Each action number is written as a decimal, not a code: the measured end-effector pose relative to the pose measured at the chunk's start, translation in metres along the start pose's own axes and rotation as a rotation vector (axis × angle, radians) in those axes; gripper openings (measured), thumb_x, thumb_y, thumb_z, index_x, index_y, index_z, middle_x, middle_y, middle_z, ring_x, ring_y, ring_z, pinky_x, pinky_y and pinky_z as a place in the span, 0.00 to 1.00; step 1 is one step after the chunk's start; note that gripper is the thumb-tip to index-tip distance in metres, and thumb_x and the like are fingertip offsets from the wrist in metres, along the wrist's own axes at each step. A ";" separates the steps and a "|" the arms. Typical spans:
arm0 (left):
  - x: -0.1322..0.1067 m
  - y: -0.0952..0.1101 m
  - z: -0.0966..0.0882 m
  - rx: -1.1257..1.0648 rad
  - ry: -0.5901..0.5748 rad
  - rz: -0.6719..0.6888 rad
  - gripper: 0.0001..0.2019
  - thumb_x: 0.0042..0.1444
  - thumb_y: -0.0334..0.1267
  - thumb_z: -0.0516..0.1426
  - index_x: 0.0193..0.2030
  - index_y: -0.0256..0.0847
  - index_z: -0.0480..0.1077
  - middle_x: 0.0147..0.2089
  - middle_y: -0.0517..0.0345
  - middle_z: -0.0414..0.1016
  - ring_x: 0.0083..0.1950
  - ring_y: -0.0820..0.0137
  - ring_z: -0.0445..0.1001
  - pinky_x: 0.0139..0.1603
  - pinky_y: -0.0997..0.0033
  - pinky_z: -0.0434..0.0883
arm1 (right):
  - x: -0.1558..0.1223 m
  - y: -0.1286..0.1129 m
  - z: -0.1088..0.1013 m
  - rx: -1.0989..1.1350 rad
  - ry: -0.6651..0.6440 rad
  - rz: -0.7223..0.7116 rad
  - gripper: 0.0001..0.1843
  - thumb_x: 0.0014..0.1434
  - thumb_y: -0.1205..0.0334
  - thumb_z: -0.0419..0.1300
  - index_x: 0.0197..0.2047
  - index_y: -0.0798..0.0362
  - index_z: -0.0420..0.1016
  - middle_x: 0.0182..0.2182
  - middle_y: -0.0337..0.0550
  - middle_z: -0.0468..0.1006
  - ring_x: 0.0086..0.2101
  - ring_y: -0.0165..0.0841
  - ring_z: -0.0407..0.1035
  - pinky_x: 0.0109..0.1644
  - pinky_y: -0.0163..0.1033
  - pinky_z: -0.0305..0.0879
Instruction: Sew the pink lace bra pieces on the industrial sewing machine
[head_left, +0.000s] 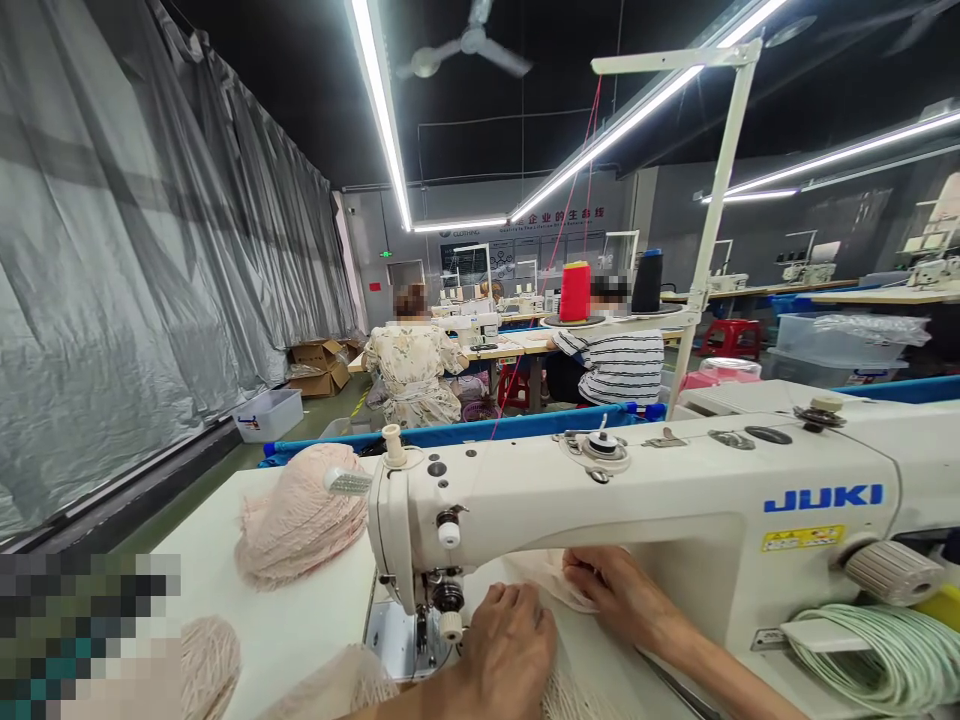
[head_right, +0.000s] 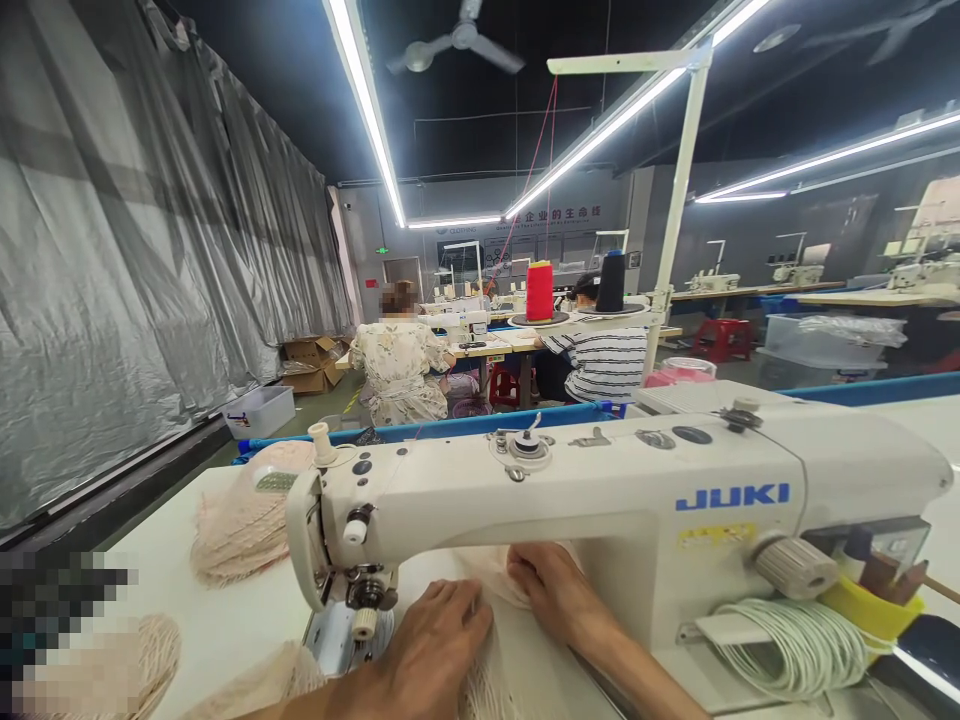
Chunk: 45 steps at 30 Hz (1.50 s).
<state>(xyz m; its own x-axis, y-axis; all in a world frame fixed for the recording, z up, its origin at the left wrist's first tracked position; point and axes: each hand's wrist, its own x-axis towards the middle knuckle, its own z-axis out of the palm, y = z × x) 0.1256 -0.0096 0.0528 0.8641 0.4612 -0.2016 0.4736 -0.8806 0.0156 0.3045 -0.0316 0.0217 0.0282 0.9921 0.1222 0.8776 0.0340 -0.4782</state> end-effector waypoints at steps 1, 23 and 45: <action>-0.001 0.001 -0.002 -0.011 -0.006 -0.010 0.27 0.43 0.28 0.61 0.53 0.26 0.64 0.56 0.38 0.64 0.55 0.54 0.64 0.58 0.58 0.62 | 0.000 0.001 0.001 0.002 0.006 0.003 0.11 0.64 0.57 0.56 0.42 0.57 0.72 0.37 0.39 0.75 0.35 0.31 0.72 0.39 0.41 0.70; 0.004 -0.006 0.017 -0.513 0.176 -0.027 0.38 0.34 0.18 0.53 0.59 0.29 0.60 0.61 0.39 0.60 0.62 0.52 0.56 0.66 0.55 0.48 | -0.015 0.005 0.000 0.014 0.036 -0.071 0.09 0.63 0.63 0.58 0.30 0.56 0.71 0.30 0.36 0.74 0.33 0.29 0.71 0.40 0.40 0.69; 0.040 0.005 0.012 -1.772 0.370 -0.460 0.13 0.48 0.18 0.46 0.23 0.36 0.65 0.21 0.61 0.73 0.25 0.73 0.74 0.36 0.69 0.74 | -0.010 0.011 0.006 0.278 0.034 -0.101 0.12 0.63 0.58 0.57 0.32 0.56 0.71 0.28 0.34 0.73 0.29 0.28 0.70 0.34 0.37 0.69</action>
<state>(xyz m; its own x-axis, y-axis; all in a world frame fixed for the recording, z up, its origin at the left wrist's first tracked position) 0.1607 0.0036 0.0327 0.5063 0.8109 -0.2934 0.0444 0.3153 0.9480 0.3104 -0.0401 0.0098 -0.0327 0.9776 0.2079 0.7122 0.1687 -0.6814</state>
